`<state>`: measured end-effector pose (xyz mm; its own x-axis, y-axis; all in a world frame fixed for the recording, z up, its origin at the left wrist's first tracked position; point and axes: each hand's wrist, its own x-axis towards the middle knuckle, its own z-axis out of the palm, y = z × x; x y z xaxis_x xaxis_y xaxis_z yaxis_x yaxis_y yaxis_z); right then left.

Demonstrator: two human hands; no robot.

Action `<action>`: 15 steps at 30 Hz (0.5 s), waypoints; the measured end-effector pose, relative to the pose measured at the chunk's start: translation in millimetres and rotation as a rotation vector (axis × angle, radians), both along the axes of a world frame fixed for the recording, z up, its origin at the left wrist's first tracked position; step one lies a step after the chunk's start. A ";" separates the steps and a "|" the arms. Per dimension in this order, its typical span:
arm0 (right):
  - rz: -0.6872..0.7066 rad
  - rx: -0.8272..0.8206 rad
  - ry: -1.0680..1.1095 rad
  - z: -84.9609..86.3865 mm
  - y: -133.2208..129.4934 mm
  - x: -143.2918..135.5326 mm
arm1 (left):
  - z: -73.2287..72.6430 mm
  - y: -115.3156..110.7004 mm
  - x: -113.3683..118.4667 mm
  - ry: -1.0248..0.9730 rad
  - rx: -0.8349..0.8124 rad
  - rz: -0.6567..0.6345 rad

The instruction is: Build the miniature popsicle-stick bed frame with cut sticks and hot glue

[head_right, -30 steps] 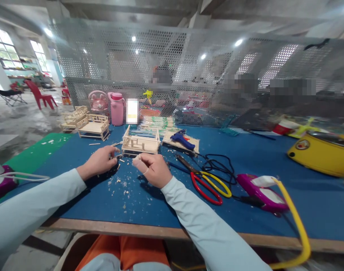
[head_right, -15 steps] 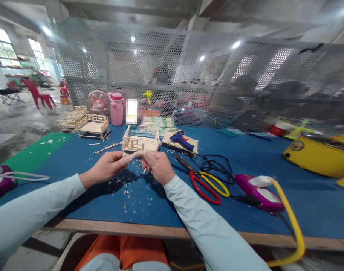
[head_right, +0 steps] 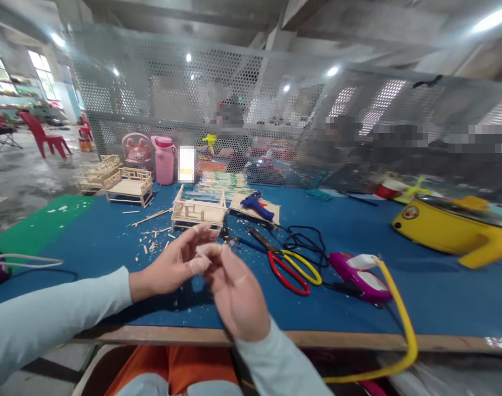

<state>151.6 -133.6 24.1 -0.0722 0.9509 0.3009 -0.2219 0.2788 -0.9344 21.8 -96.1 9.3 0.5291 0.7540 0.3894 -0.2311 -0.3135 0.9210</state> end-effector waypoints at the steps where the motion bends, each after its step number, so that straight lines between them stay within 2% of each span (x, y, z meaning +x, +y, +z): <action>1: 0.028 -0.011 0.050 -6.3 -10.1 -7.3 | 0.9 -6.3 8.4 -0.013 -0.024 -0.016; 4: 0.003 -0.032 0.197 -17.0 -26.8 -12.6 | -3.8 -22.1 30.6 -0.078 -0.150 0.080; 6: -0.078 -0.021 0.235 -16.4 -28.4 -7.2 | -11.2 -27.5 39.5 -0.106 -0.299 -0.023; 8: -0.250 0.105 0.235 -12.0 -26.7 -1.7 | -17.0 -30.0 42.4 -0.094 -0.436 -0.147; 10: -0.533 0.344 0.202 -8.2 -25.3 0.8 | -17.4 -32.2 39.7 -0.078 -0.529 -0.188; 12: -0.778 0.541 0.039 -8.2 -25.6 2.4 | -12.4 -35.4 32.9 -0.094 -0.556 -0.182; 13: -0.827 0.594 -0.118 -9.7 -26.2 4.3 | -8.8 -37.3 28.6 -0.096 -0.526 -0.200; 15: -0.793 0.603 -0.476 -13.5 -26.2 12.6 | -2.1 -40.3 19.4 -0.028 -0.372 -0.292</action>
<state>164.2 -159.8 10.6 0.2618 0.4858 0.8340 0.5675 0.6215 -0.5401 41.2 -136.4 7.2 0.7329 0.6661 0.1384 -0.2870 0.1184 0.9506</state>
